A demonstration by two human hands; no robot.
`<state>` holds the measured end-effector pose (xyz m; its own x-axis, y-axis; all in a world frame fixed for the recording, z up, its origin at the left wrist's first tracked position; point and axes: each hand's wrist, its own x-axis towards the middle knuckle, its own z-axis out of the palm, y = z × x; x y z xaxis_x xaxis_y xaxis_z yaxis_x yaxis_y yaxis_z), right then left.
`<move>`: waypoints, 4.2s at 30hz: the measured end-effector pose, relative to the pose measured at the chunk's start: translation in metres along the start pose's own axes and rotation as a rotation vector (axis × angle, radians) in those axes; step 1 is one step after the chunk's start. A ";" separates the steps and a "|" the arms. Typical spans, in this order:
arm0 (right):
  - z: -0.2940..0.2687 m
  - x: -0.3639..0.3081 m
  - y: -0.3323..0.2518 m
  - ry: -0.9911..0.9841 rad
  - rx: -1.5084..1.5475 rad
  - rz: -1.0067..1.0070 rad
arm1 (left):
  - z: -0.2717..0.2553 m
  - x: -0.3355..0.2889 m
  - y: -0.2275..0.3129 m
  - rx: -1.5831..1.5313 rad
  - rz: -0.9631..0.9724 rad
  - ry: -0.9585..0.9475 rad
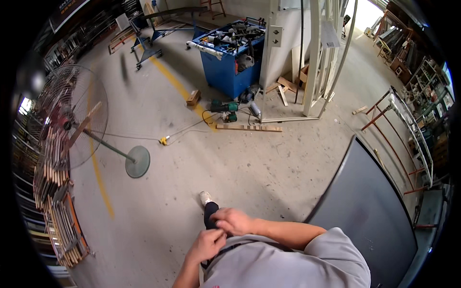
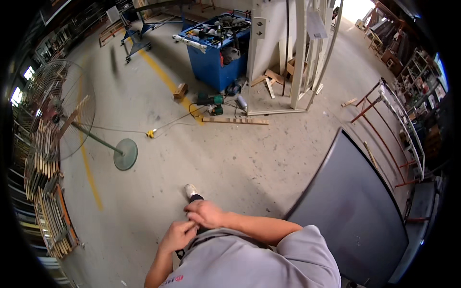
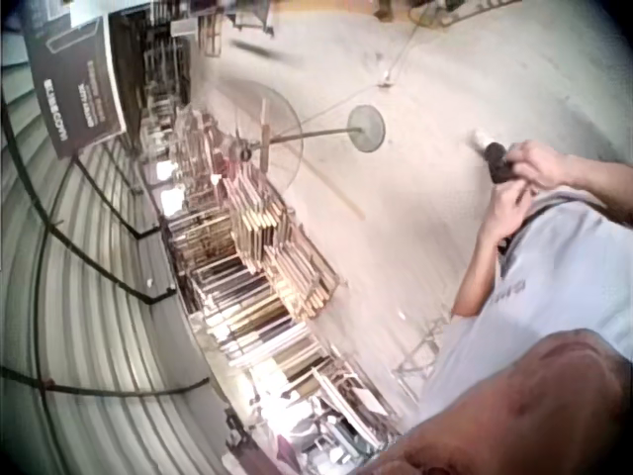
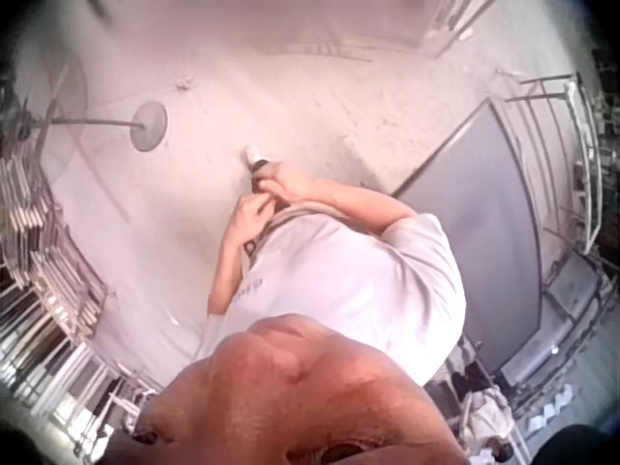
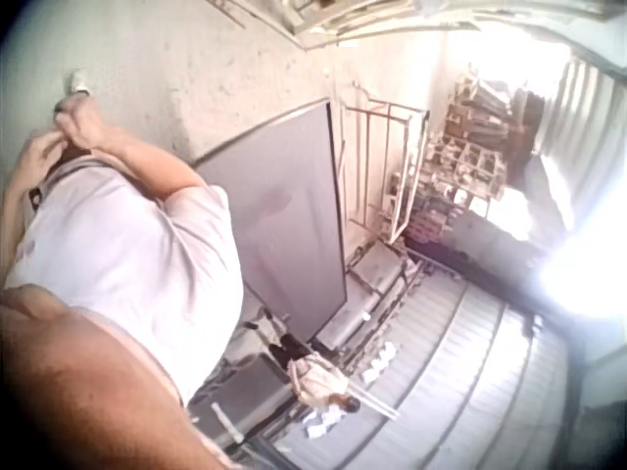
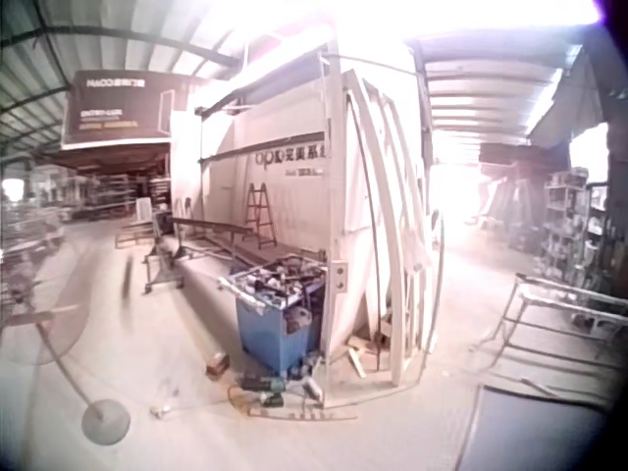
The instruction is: The person positions a large rectangular panel on a frame with a helper, applies a bead of sealant along the edges using a sealant gun, and manually attaches long frame pieces and metal clips to the edges of the panel.
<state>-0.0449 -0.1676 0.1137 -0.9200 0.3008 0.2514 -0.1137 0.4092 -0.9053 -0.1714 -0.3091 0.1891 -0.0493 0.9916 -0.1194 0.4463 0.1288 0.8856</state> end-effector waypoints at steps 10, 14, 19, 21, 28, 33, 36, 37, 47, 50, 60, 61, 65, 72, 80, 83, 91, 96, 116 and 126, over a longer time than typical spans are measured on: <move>-0.150 0.256 0.096 0.485 -0.052 0.730 | -0.293 0.271 -0.094 0.676 0.056 -0.228; -0.249 0.345 0.180 0.574 -0.203 0.700 | -0.351 0.334 -0.158 0.508 -0.040 0.043; -0.403 0.488 0.315 0.641 -0.396 0.635 | -0.379 0.328 -0.273 0.701 -0.591 -0.043; -0.467 0.558 0.360 0.705 -0.471 0.496 | -0.365 0.306 -0.288 0.486 -0.912 0.062; -0.653 0.724 0.534 0.699 -0.717 0.936 | -0.329 0.359 -0.271 -0.179 -1.303 0.175; -0.686 0.763 0.600 0.449 -0.630 1.283 | -0.375 0.435 -0.244 -0.251 -1.319 0.429; -0.707 0.761 0.627 0.276 -0.591 1.317 | -0.401 0.465 -0.241 -0.322 -1.327 0.473; -0.717 0.762 0.632 0.116 -0.643 1.295 | -0.407 0.466 -0.252 -0.276 -1.230 0.476; -0.751 0.739 0.491 -0.032 -0.623 1.270 | -0.475 0.540 -0.268 0.037 -0.872 0.238; -0.719 0.666 0.439 0.398 -0.214 1.097 | -0.489 0.588 -0.281 0.228 -0.561 0.118; -0.297 0.437 0.184 0.751 -0.277 0.725 | -0.362 0.657 -0.137 0.319 0.718 -0.619; -0.256 0.414 0.155 0.838 -0.287 0.772 | -0.339 0.635 -0.134 0.284 0.736 -0.815; -0.114 0.319 0.054 1.653 0.295 0.774 | -0.261 0.518 -0.115 0.001 0.546 -1.177; 0.062 0.222 -0.042 2.581 0.595 0.143 | -0.151 0.334 -0.058 0.170 0.575 -1.699; 0.235 0.046 -0.127 2.973 0.386 0.033 | 0.021 0.097 -0.026 0.275 0.928 -1.957; 0.275 -0.032 -0.162 3.063 0.426 -0.055 | 0.084 0.013 -0.004 0.208 0.938 -1.962; 0.277 -0.248 -0.237 2.752 0.423 0.136 | 0.238 -0.092 0.059 0.281 0.437 -2.019; 0.266 -0.386 -0.264 2.798 0.337 0.218 | 0.384 -0.139 0.110 0.287 0.513 -2.132; 0.324 -0.960 -0.463 3.124 -0.139 0.454 | 0.914 -0.376 0.290 0.223 0.204 -1.949; 0.121 -1.271 -0.542 2.389 -0.064 0.745 | 1.109 -0.434 0.399 -0.343 -0.881 -1.436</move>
<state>1.1402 -0.8760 0.2435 0.9412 0.3146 -0.1230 -0.0783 -0.1510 -0.9854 1.0190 -0.6989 0.0967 0.7071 -0.1507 -0.6909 0.5196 0.7734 0.3631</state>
